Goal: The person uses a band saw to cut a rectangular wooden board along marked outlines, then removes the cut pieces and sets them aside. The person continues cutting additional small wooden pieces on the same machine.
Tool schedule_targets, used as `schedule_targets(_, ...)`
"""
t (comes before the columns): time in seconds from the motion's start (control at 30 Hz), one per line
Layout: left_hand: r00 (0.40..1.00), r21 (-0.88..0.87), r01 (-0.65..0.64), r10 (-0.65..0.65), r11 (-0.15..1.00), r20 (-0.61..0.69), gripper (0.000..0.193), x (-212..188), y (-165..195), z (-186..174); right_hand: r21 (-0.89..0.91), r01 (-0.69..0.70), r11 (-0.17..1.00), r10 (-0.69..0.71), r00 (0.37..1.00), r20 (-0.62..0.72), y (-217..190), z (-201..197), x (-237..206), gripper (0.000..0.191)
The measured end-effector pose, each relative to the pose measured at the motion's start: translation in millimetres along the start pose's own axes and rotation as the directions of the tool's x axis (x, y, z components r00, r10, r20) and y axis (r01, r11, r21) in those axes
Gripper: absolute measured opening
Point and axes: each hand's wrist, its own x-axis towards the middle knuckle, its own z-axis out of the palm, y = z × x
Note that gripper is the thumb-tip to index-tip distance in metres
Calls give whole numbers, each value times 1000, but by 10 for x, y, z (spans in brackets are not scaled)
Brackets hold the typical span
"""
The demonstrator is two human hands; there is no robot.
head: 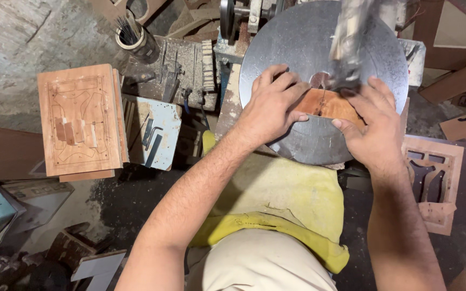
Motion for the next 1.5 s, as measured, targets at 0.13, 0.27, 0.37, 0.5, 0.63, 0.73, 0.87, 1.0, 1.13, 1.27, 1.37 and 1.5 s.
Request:
schedule_targets(0.13,1000,-7,21,-21,1000,4,67,16,9,15,35,-24,999,23,1000,0,-4,-15,6,54)
schedule_targets(0.27,1000,-14,27,-27,1000,0,66,6,20,0,36,-23,999,22,1000,6,21,-8,13,55)
schedule_targets(0.37,1000,0,29,-29,1000,1,67,14,29,-4,34,0,999,0,1000,-2,50,1,15,55)
schedule_targets(0.5,1000,-11,30,-30,999,0,67,22,28,-5,30,-4,1000,4,1000,7,80,9,16,55)
schedule_targets(0.63,999,-17,34,-34,999,-7,66,29,31,6,26,-6,1000,6,1000,1,95,14,23,56)
schedule_targets(0.73,999,-12,33,-33,999,-10,67,33,32,17,58,-12,998,12,1000,-4,93,16,32,57)
schedule_targets(0.87,999,-34,32,-33,999,-26,66,32,22,28,53,-14,999,15,1000,-9,74,15,45,57)
schedule_targets(1.0,999,-19,42,-42,999,-21,68,55,12,54,70,-42,997,43,999,-8,51,9,68,56)
schedule_targets(1.13,999,-19,49,-49,999,-17,68,69,5,74,39,-37,999,38,999,-5,36,6,84,55)
schedule_targets(1.27,999,-38,42,-43,998,-30,67,61,-4,76,43,-30,999,31,999,-18,43,12,90,55)
schedule_targets(1.37,999,-25,39,-40,999,-25,68,75,-12,76,25,-15,1000,16,1000,-27,61,20,104,54)
schedule_targets(1.5,999,-21,39,-40,999,-32,66,90,-8,68,20,8,1000,-8,1000,-18,72,17,128,56)
